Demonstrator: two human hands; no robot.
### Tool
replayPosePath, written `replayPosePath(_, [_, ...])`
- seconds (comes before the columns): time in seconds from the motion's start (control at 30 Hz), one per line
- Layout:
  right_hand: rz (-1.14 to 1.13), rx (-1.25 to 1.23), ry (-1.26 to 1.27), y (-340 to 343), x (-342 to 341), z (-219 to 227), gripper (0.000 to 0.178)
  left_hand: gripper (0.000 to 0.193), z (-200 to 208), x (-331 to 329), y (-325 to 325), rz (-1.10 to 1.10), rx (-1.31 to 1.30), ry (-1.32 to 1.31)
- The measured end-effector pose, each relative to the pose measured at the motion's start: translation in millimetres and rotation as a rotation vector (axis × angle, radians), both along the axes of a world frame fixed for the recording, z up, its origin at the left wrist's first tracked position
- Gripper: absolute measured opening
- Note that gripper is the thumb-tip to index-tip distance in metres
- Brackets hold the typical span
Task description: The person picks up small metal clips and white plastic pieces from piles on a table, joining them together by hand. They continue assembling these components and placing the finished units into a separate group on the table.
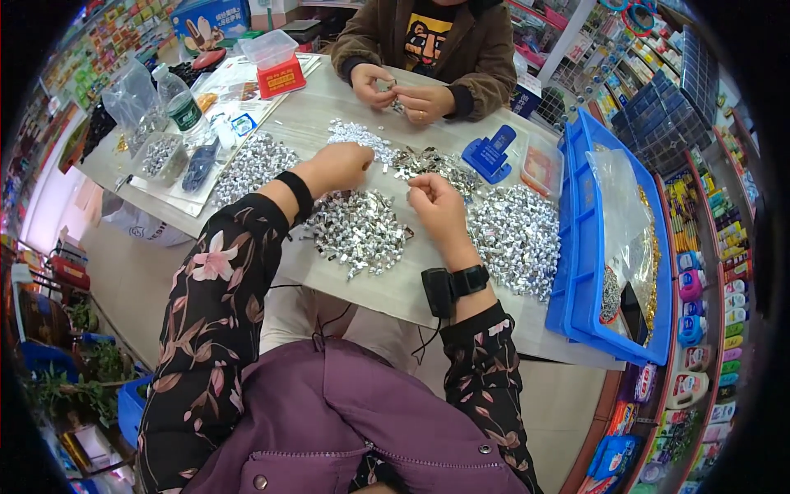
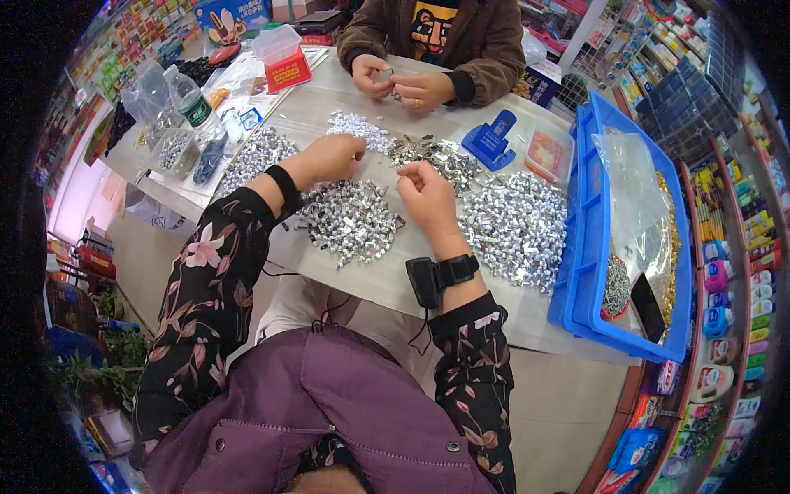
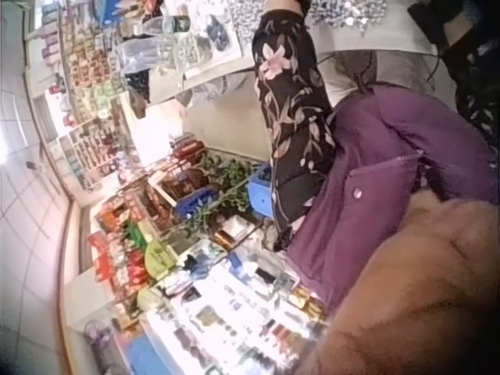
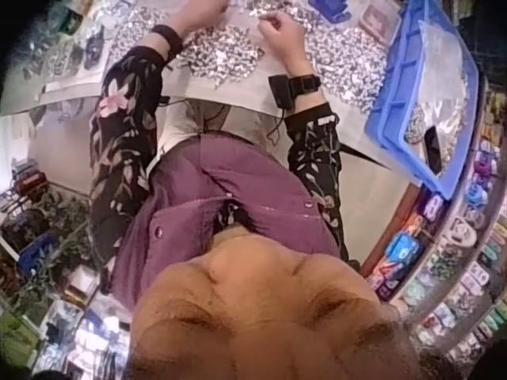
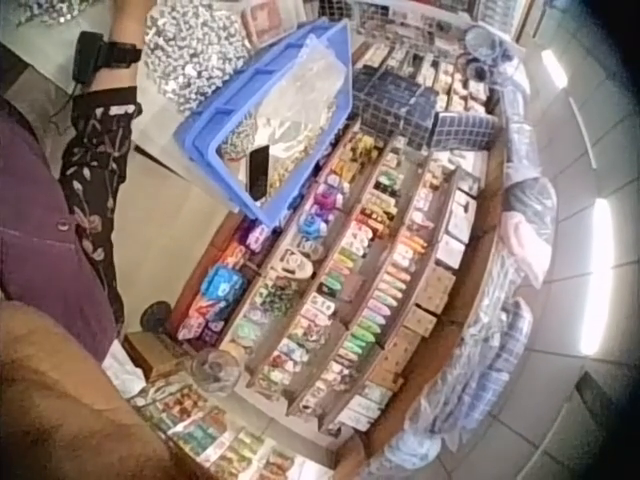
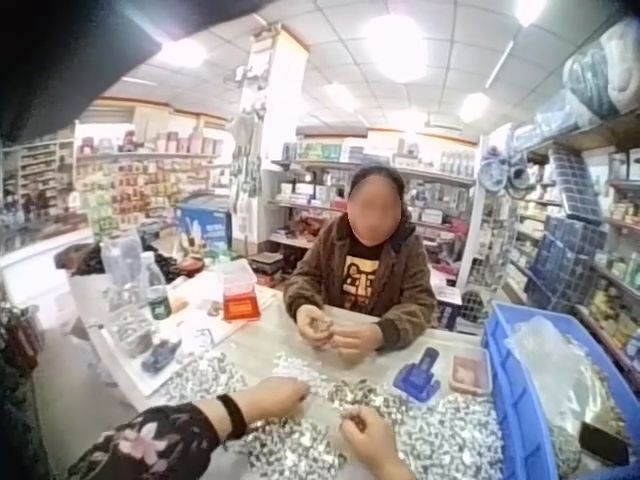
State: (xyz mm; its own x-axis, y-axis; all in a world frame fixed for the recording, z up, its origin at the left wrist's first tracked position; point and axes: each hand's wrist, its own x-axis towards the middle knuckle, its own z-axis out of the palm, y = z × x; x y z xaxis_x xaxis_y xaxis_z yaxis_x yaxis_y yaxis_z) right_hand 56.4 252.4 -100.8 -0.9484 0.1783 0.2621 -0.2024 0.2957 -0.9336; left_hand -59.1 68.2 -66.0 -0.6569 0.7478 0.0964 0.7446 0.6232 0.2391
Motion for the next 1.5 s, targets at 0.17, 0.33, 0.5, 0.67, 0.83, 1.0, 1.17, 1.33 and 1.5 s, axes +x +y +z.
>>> replayPosePath(0.17, [0.049,-0.087,0.051,-11,5,12,0.012,0.017,20,12,-19,0.038,0.261,-0.189])
replayPosePath(0.33, [0.290,-0.353,-0.058,-18,17,21,0.012,0.018,35,57,-37,0.157,0.758,-0.935])
replayPosePath(0.5, [0.448,-0.525,-0.162,-39,27,33,0.012,0.019,26,93,-55,0.291,0.957,-1.182])
replayPosePath(0.67, [0.525,-0.597,-0.253,-39,33,37,0.011,0.015,22,113,-48,0.313,1.168,-1.260])
replayPosePath(0.83, [0.516,-0.480,-0.095,-40,30,29,0.010,0.015,15,116,-43,0.300,1.201,-1.270])
replayPosePath(1.0, [0.509,-0.546,-0.175,-43,31,31,0.009,0.013,7,121,-37,0.280,1.176,-1.186])
replayPosePath(1.17, [0.500,-0.529,-0.148,-44,32,32,0.009,0.012,4,123,-32,0.283,1.321,-1.242])
replayPosePath(1.33, [0.453,-0.369,0.005,-44,29,25,0.007,0.014,4,124,-32,0.239,1.374,-1.265])
replayPosePath(1.5, [0.395,-0.254,0.093,-52,32,27,0.006,0.014,-2,122,-34,0.274,1.415,-1.264])
